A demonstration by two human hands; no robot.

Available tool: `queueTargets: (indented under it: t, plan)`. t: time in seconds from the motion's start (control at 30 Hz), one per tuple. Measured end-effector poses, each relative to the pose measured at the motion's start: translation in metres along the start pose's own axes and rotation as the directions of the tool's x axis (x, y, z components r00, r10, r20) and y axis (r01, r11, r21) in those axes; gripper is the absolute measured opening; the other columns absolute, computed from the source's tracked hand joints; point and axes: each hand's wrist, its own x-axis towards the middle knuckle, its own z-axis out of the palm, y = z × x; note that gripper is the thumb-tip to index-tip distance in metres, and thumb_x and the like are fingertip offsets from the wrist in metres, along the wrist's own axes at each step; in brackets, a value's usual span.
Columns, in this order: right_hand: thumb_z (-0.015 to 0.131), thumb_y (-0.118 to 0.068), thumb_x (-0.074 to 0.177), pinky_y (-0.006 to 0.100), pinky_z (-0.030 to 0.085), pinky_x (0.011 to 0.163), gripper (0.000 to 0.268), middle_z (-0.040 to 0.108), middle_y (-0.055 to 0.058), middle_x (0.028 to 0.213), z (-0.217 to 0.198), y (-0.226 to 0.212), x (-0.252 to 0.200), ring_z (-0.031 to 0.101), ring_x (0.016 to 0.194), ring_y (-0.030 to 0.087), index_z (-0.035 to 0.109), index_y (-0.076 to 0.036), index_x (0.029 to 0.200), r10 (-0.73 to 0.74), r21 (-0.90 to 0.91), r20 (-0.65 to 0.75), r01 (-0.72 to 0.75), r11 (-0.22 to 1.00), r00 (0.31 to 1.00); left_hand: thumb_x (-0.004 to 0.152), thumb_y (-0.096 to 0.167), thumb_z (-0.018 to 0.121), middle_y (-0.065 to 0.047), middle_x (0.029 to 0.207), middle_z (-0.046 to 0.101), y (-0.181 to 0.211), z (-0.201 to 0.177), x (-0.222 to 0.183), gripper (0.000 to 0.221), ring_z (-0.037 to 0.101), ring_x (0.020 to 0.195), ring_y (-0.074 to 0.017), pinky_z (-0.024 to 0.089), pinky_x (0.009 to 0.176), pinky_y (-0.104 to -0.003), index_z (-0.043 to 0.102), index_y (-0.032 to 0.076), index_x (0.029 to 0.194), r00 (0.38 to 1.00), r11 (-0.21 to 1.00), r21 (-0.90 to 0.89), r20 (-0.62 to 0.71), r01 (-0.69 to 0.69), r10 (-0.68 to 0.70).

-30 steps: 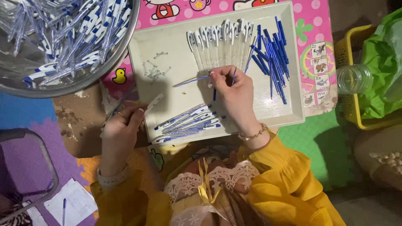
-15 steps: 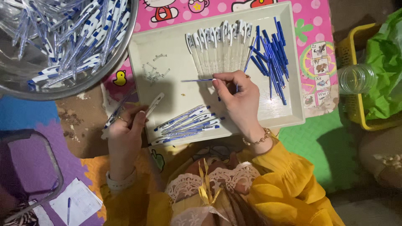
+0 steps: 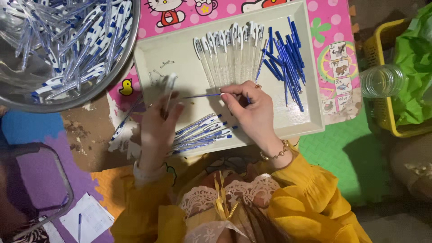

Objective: The person assembles pens by inserting ink refills into pen barrels and attaching pen caps, while organizing them on a tray.

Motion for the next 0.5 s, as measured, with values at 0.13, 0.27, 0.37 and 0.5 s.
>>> queueTargets:
  t: [0.13,0.27,0.37,0.5]
  plan:
    - [0.086,-0.014,0.094,0.020,0.049,0.061,0.008,0.067,0.000,0.074,-0.004,-0.004,0.002,0.056,0.061,0.005,0.084,-0.013,0.101,0.085,0.092,0.029,-0.087,0.992,0.996,0.109,0.029,0.067,-0.010,0.109,0.076,-0.033,0.012,0.025,0.028,0.071,0.105,-0.0243,0.054,0.096,-0.044,0.071,0.014,0.131,0.998,0.981,-0.190,0.027,-0.045,0.051]
    - [0.083,-0.011,0.095,0.020,0.046,0.063,0.007,0.066,-0.001,0.071,-0.009,-0.003,0.004,0.053,0.067,0.005,0.082,-0.008,0.101,0.120,0.150,-0.004,-0.118,0.982,0.993,0.111,0.039,0.061,-0.012,0.090,0.072,-0.046,0.007,0.030,0.034,0.069,0.088,-0.0259,0.052,0.083,-0.043,0.073,0.009,0.120,0.999,0.999,-0.034,0.046,-0.007,0.009]
    - [0.081,-0.010,0.097,0.020,0.044,0.065,0.006,0.066,-0.001,0.071,-0.020,0.000,0.006,0.053,0.070,0.005,0.081,-0.006,0.103,0.110,0.134,-0.027,-0.105,0.985,0.994,0.115,0.043,0.048,-0.024,0.090,0.074,-0.012,-0.010,0.016,0.050,0.073,0.088,-0.0400,0.052,0.079,-0.053,0.073,-0.001,0.114,0.999,0.981,0.193,0.031,0.021,-0.027]
    - [0.082,-0.010,0.099,0.018,0.044,0.063,0.006,0.065,-0.001,0.069,-0.033,0.004,0.006,0.051,0.067,0.004,0.080,-0.006,0.103,0.117,0.089,-0.080,-0.110,0.990,0.990,0.111,0.017,0.047,-0.029,0.100,0.076,0.016,-0.025,0.002,0.041,0.073,0.096,-0.0509,0.055,0.079,-0.054,0.069,-0.005,0.138,0.997,0.959,0.273,0.041,-0.074,0.065]
